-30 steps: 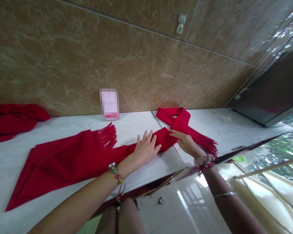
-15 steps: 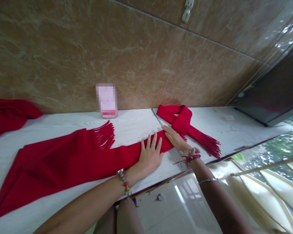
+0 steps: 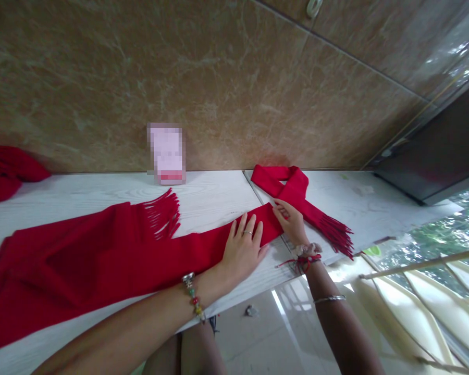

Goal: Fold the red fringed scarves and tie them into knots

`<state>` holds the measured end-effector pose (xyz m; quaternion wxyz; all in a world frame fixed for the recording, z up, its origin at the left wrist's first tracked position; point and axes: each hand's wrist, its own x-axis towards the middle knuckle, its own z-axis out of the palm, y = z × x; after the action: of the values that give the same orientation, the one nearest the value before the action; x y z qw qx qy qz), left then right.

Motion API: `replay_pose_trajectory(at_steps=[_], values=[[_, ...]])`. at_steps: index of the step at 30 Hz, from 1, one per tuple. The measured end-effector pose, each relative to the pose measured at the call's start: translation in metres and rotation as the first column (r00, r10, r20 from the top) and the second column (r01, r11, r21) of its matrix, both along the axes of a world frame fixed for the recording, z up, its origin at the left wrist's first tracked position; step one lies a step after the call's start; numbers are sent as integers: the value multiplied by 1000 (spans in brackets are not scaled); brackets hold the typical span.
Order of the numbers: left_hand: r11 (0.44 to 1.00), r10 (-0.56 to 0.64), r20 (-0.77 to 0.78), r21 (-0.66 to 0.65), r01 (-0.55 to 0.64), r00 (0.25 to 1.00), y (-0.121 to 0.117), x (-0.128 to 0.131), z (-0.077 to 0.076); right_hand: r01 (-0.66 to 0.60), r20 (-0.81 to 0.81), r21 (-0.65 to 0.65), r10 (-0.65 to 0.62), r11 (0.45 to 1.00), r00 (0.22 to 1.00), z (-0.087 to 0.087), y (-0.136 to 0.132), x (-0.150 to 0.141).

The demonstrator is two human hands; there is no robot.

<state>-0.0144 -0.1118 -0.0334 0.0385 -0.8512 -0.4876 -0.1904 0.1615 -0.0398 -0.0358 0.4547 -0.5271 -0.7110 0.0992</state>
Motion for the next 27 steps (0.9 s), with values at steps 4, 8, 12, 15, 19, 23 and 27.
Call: replay_pose_trajectory(at_steps=[4,8,12,15,19,23,27], values=[[1000,2,-35,9,-2,999,1,1,-1,-65,38,33,64,997,997,0,-2,0],[1000,5,-100,1,-5,995,0,2,-4,-108,93,-2,107,994,990,1,-2,-1],[999,53,-131,12,-52,990,-3,2,-4,-110,104,-9,110,994,988,3,-3,-1],[998,54,-149,39,-48,987,-5,1,0,-118,62,10,117,993,991,3,-3,-1],[989,27,-157,147,-4,987,-8,1,6,-144,11,21,144,989,989,3,-2,0],[984,-43,-169,162,71,985,-10,1,4,-152,20,-8,153,988,988,3,0,1],[994,-92,-188,47,103,978,-12,2,1,-150,57,-43,153,988,987,3,0,1]])
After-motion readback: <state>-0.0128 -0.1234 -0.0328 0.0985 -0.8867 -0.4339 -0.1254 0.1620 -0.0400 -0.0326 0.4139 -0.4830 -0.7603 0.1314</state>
